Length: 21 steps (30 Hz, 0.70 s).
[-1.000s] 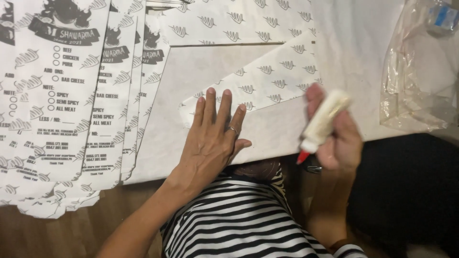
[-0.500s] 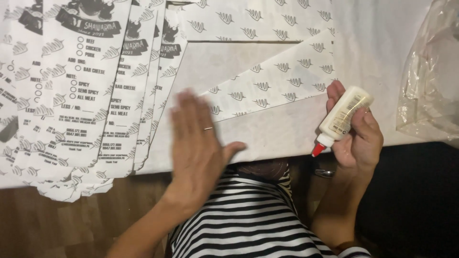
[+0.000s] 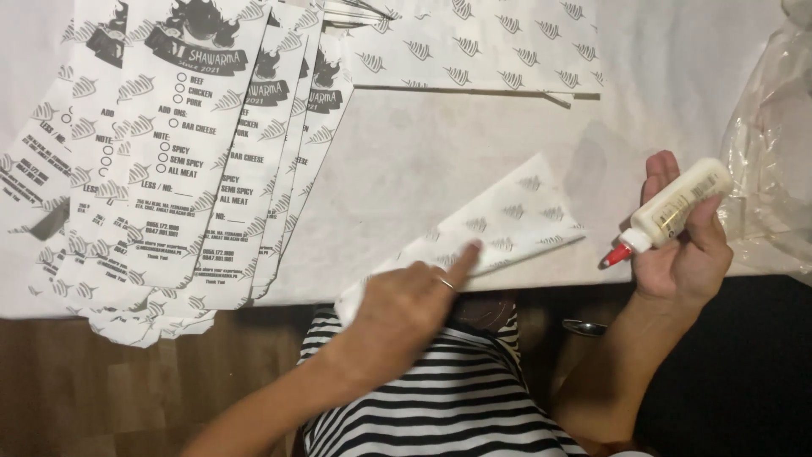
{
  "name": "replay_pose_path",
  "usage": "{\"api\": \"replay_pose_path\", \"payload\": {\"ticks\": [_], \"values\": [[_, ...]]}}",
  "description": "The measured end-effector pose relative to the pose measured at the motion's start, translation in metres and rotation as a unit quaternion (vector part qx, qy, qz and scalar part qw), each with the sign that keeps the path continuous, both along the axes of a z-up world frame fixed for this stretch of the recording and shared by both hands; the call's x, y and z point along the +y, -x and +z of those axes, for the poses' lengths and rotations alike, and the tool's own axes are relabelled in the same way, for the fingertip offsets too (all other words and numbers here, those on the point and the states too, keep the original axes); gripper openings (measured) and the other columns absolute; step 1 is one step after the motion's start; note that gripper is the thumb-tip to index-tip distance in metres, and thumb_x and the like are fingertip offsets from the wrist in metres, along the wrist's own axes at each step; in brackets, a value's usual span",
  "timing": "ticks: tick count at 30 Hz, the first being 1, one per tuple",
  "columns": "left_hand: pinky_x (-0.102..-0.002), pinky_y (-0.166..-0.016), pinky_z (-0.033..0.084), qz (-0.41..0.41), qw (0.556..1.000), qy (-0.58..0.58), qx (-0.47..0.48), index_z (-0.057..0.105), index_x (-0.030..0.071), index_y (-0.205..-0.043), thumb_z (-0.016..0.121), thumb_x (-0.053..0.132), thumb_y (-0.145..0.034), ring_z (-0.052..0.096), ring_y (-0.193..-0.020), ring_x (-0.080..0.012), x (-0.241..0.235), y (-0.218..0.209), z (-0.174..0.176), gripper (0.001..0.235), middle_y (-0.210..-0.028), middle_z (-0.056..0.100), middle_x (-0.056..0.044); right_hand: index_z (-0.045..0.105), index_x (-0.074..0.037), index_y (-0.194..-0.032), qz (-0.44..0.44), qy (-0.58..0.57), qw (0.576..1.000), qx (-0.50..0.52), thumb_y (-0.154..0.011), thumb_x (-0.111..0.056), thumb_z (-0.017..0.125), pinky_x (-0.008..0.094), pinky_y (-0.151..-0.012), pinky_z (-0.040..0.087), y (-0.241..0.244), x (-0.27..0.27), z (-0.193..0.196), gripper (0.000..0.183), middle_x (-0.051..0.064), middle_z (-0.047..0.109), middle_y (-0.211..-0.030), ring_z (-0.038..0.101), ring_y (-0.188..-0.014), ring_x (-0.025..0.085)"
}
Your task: Applying glue to the edges of printed paper sheets and folding them to manually assemble paper bags.
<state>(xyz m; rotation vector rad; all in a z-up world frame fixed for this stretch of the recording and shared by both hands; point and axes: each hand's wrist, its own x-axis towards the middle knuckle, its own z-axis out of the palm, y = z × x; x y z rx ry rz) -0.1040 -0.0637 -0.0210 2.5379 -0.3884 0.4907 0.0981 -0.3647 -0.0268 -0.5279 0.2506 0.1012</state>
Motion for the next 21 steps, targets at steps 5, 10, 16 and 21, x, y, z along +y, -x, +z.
{"api": "replay_pose_path", "payload": {"ticks": [5,10,16,21], "values": [[-0.035,-0.061,0.049,0.203,0.963,0.143,0.104,0.050,0.012,-0.147,0.058,0.020,-0.109,0.059,-0.061,-0.0172,0.103,-0.003,0.046,0.040,-0.091,0.069,-0.002,0.031,0.015,-0.154,-0.005,-0.008,1.000,-0.001,-0.087,0.005,0.079,0.054,-0.116,0.052,0.002,0.003,0.004,0.083,0.041,0.039,-0.156,0.046,-0.143,0.053],[-0.044,-0.059,0.054,0.358,0.931,-0.072,-0.002,0.051,-0.015,-0.141,0.067,-0.014,-0.111,0.070,-0.069,-0.0335,0.186,0.003,0.038,0.034,-0.089,0.074,-0.021,0.028,0.018,-0.153,-0.012,-0.052,0.999,0.001,-0.087,0.010,0.078,0.059,-0.117,0.046,0.003,0.003,0.004,0.082,0.044,0.035,-0.155,0.043,-0.143,0.057],[-0.028,-0.060,0.064,0.470,0.811,-0.347,-0.016,0.069,-0.001,-0.129,0.078,0.001,-0.093,0.066,-0.094,-0.0248,0.178,-0.052,0.035,0.037,-0.105,0.066,-0.013,0.022,0.015,-0.155,0.006,-0.057,0.998,0.003,-0.087,0.008,0.078,0.056,-0.116,0.049,0.003,0.002,0.004,0.089,0.040,0.032,-0.159,0.041,-0.145,0.053],[-0.067,-0.115,0.037,0.086,0.982,-0.168,-0.020,0.046,-0.011,-0.144,0.064,-0.007,-0.099,0.041,-0.140,-0.0550,0.135,-0.144,0.018,0.049,-0.151,0.042,-0.037,0.020,0.018,-0.154,0.022,-0.076,0.997,-0.004,-0.088,0.009,0.077,0.056,-0.118,0.046,0.002,-0.002,0.002,0.088,0.040,0.031,-0.159,0.040,-0.145,0.053]]}}
